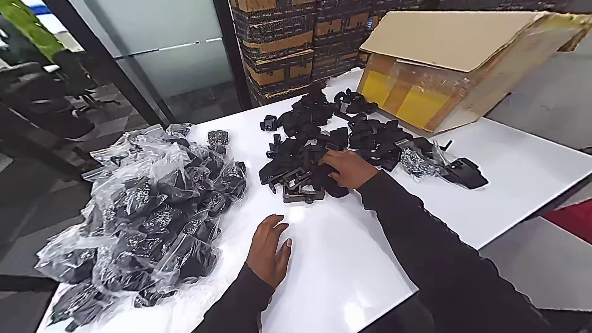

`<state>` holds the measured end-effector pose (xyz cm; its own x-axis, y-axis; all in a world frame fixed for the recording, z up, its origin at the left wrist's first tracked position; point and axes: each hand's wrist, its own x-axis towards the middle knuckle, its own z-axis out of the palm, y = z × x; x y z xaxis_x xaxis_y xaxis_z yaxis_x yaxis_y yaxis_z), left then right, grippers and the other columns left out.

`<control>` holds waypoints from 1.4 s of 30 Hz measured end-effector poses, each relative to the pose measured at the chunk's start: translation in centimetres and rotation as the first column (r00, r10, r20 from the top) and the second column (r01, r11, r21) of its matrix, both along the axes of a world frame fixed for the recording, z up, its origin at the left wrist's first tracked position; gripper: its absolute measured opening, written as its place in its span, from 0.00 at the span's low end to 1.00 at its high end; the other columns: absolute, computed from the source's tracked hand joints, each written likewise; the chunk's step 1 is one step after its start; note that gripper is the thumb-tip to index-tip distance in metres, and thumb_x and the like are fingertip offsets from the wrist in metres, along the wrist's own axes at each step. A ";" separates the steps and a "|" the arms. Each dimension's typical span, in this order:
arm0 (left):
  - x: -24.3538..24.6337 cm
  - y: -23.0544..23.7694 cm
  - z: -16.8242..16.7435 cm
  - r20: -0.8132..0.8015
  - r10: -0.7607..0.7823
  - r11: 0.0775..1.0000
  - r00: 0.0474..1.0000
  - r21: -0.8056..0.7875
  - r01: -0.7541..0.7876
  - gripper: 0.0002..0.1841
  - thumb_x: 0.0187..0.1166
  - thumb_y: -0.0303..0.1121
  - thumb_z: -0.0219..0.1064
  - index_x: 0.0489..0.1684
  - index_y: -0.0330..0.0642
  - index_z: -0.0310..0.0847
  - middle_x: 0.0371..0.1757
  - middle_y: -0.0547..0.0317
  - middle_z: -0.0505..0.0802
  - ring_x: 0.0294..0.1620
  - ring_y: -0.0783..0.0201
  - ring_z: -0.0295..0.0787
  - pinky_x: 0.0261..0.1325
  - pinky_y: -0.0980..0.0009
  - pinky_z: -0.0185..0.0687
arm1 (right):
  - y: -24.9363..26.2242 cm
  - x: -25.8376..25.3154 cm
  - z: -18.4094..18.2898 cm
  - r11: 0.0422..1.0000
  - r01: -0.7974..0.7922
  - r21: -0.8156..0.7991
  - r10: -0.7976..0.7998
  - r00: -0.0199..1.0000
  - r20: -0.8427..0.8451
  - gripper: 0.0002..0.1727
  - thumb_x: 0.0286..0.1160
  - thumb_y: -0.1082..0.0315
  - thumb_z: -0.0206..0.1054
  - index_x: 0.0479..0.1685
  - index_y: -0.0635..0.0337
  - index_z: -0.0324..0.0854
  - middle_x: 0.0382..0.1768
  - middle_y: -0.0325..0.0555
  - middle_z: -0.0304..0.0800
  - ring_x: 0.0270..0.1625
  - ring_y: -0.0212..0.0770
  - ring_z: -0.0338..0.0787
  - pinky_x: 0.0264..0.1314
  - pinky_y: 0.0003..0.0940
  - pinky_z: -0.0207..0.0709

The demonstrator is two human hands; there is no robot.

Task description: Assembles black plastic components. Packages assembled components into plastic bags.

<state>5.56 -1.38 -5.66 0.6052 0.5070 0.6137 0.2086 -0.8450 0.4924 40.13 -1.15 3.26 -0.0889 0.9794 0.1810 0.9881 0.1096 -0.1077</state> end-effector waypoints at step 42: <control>-1.2 1.4 0.6 0.698 -0.045 0.652 0.714 -0.521 0.550 0.36 0.75 0.42 0.75 0.71 0.21 0.65 0.58 0.56 0.93 0.58 0.72 0.91 0.68 0.67 0.86 | 0.0 -18.4 -4.2 0.855 -0.270 0.443 0.518 0.501 -0.694 0.21 0.73 0.70 0.68 0.63 0.69 0.74 0.60 0.52 0.85 0.62 0.34 0.86 0.66 0.31 0.83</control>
